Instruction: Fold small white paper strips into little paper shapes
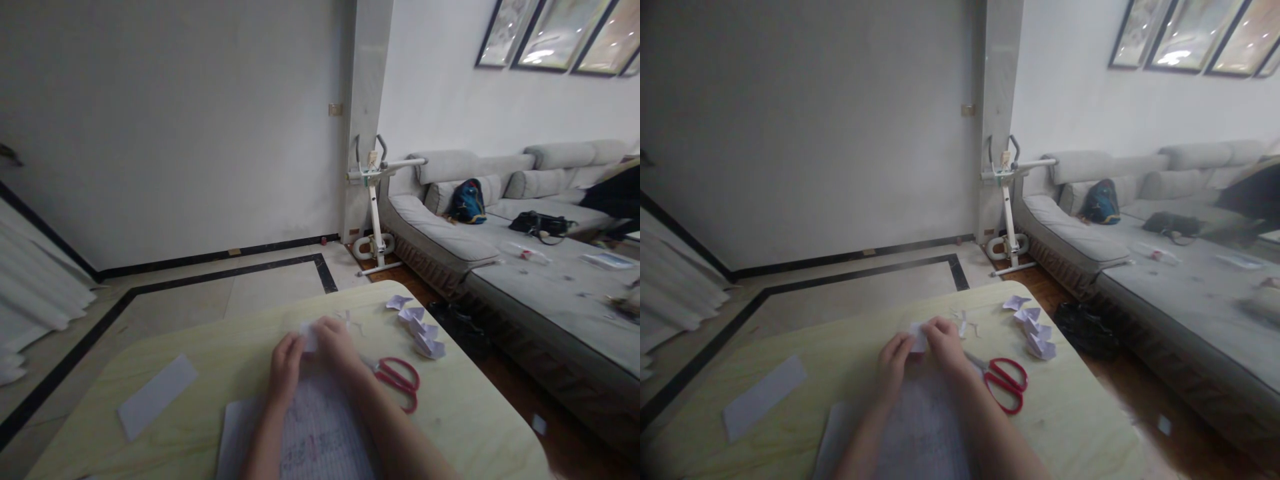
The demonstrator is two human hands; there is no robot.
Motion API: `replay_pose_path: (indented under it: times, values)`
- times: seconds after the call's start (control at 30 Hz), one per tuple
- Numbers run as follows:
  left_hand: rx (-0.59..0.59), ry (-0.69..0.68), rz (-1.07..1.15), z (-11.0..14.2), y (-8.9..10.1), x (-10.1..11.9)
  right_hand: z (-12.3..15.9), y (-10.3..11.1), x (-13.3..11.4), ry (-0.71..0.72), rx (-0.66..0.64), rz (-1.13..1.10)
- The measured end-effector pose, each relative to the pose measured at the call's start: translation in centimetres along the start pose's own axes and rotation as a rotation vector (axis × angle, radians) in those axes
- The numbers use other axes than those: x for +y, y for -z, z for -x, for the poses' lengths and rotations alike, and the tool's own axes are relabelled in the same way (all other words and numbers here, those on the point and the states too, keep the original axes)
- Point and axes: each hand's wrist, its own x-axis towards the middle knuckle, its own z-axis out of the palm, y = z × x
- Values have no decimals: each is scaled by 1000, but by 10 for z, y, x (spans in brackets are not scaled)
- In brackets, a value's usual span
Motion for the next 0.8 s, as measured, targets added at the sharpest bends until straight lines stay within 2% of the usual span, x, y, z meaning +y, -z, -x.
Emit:
replay_pose_path:
  times: [0.43,0.67,0.8]
  values:
    - [12,-15,-10,-1,-1,-2,0,1,4,13,-28,-20]
    - [43,8,-40,-4,-1,-1,4,-3,2,95,-58,75]
    - [39,-22,-61,-6,0,-3,2,-3,3,62,-60,45]
